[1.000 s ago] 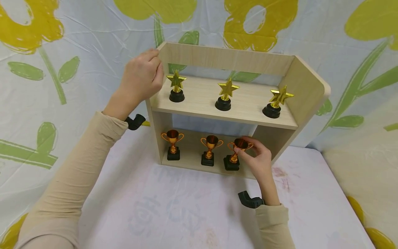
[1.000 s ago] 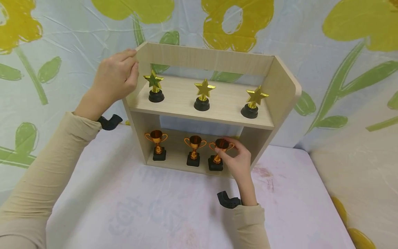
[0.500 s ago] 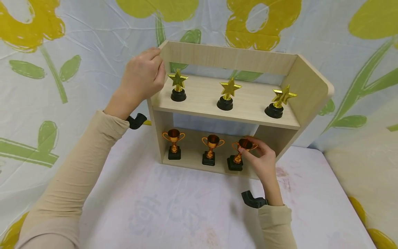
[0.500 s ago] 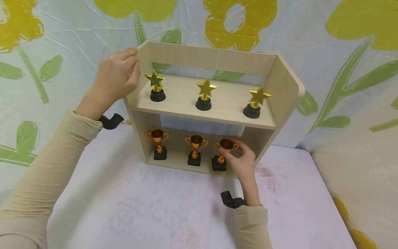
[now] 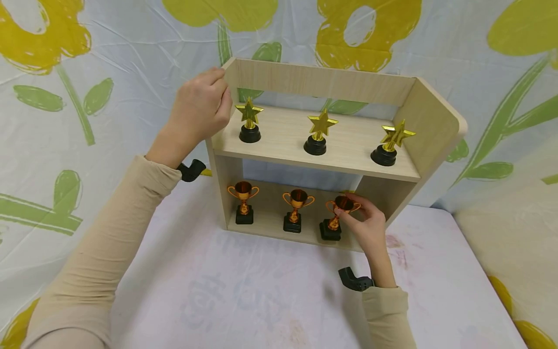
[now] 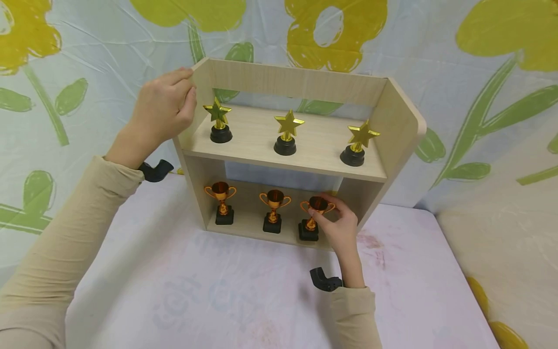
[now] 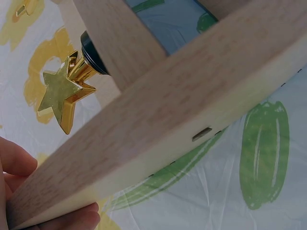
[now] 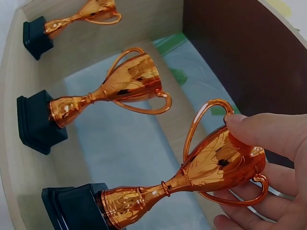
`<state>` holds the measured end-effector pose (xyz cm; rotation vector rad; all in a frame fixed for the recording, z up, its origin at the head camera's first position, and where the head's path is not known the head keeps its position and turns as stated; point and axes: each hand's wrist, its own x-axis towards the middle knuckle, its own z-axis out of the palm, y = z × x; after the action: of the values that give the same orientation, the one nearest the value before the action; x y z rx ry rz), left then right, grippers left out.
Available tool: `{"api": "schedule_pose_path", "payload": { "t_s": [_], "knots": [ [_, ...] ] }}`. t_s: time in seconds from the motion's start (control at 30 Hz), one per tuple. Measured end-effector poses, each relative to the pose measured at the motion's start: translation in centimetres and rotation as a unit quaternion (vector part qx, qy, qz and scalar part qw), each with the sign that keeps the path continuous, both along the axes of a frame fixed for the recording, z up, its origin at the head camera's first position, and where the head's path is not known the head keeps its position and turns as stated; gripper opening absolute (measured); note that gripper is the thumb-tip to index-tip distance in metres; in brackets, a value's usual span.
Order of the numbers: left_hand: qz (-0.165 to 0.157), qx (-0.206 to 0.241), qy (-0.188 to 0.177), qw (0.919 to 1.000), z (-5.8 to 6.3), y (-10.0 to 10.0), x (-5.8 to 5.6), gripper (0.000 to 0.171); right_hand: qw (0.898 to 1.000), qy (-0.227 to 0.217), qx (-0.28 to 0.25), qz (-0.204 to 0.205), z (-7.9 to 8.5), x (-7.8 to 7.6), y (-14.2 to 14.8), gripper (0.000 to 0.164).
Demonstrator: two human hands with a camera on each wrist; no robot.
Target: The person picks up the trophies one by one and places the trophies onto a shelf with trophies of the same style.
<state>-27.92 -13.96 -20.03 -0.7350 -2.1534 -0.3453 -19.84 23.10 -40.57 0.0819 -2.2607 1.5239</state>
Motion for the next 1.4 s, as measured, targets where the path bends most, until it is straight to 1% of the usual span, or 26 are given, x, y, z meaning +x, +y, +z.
{"api": "schedule_pose_path", "payload": {
  "t_s": [0.2, 0.47, 0.63, 0.87, 1.0, 1.1, 1.17, 1.33, 1.4],
  "knots": [
    [0.004, 0.004, 0.0, 1.0, -0.2, -0.1, -0.2, 0.034, 1.0, -0.009, 0.011, -0.003, -0.5, -0.2, 0.0, 0.043],
    [-0.009, 0.011, 0.015, 0.9998, -0.1, 0.1, -0.2, 0.033, 0.999, -0.033, 0.012, 0.012, -1.3, -0.4, -0.5, 0.045],
    [-0.011, 0.007, 0.015, 0.9998, 0.2, 0.3, -0.1, 0.031, 0.999, -0.032, 0.015, 0.021, -1.4, -0.6, -0.8, 0.043],
    [-0.01, 0.001, 0.012, 0.9999, 0.1, 0.1, -0.1, 0.032, 0.999, -0.022, 0.028, 0.007, -1.8, -0.9, -0.5, 0.038],
    [-0.008, 0.0, 0.011, 0.9999, 0.0, 0.0, -0.1, 0.032, 1.0, -0.014, 0.019, 0.002, -2.0, -1.0, -0.1, 0.038],
    [-0.007, 0.001, 0.008, 0.9999, 0.0, 0.0, -0.1, 0.032, 1.0, -0.014, 0.013, -0.005, -1.7, -0.9, 0.1, 0.039],
    [-0.005, 0.001, 0.007, 1.0, -0.1, -0.1, -0.2, 0.032, 1.0, -0.015, 0.012, -0.01, -1.3, -0.6, 0.0, 0.04],
    [0.002, -0.001, -0.001, 1.0, -0.1, -0.1, -0.2, 0.033, 1.0, -0.012, 0.014, -0.019, 0.7, 0.6, -0.7, 0.039],
    [0.006, -0.002, -0.004, 1.0, 0.0, -0.1, -0.2, 0.033, 1.0, -0.01, 0.014, -0.024, 1.2, 0.9, -0.8, 0.038]
  ]
}}
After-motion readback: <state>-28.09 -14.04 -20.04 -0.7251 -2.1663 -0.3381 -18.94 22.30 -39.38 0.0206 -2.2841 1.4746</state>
